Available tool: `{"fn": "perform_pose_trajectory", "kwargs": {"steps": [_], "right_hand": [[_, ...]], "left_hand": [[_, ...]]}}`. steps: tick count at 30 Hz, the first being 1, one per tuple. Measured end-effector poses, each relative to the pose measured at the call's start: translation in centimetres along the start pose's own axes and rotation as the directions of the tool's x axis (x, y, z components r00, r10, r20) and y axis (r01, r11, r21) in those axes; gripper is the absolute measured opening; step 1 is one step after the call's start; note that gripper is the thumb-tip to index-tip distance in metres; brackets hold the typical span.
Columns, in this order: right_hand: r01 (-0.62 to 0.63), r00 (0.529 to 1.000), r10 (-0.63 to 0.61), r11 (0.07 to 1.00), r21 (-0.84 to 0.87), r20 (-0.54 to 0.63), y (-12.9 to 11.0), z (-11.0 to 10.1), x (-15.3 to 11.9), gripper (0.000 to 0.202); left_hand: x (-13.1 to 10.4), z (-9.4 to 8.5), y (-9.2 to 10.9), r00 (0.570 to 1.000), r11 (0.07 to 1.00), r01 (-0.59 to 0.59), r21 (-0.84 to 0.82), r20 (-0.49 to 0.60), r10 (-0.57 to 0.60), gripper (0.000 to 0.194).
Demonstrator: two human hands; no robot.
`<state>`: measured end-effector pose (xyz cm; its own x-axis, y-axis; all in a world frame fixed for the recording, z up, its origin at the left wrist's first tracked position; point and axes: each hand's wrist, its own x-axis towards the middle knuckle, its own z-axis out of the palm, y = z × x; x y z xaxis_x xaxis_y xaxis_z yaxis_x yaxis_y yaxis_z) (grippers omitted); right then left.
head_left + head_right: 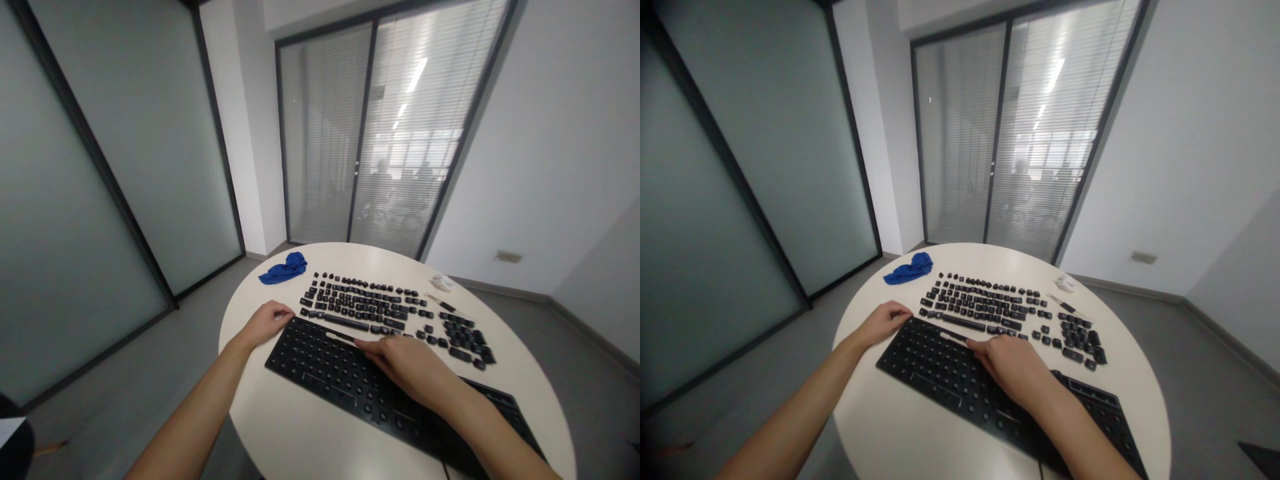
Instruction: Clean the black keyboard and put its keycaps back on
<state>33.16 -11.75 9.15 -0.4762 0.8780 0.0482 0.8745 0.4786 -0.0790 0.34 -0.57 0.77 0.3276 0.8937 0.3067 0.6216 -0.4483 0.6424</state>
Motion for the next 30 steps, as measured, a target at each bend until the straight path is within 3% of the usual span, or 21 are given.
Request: {"fn": "perform_pose_trajectory", "kwargs": {"steps": [9,17,24,30], "right_hand": [[0.03,0.999,-0.029,0.999,0.028,-0.035,3.1,-0.5,-3.2,0.035],[0.09,0.995,-0.092,0.994,-0.065,-0.038,0.8,0.8,-0.7,0.037],[0.108,0.993,-0.108,0.994,-0.012,-0.057,0.8,-0.5,-1.2,0.038],[0.049,0.997,-0.051,0.998,-0.04,-0.05,0.2,-0.5,-0.6,0.033]], "left_hand": [[0.0,0.1,-0.2,1.0,1.0,-0.011,0.001,-0.006,0.011,0.026],[0.0,0.1,-0.2,1.0,1.0,0.002,0.0,-0.008,-0.002,0.026],[0.0,0.2,-0.4,1.0,1.0,0.021,-0.004,-0.018,-0.021,0.026],[0.1,0.2,-0.6,1.0,1.0,0.012,-0.001,-0.014,-0.012,0.026]]}}
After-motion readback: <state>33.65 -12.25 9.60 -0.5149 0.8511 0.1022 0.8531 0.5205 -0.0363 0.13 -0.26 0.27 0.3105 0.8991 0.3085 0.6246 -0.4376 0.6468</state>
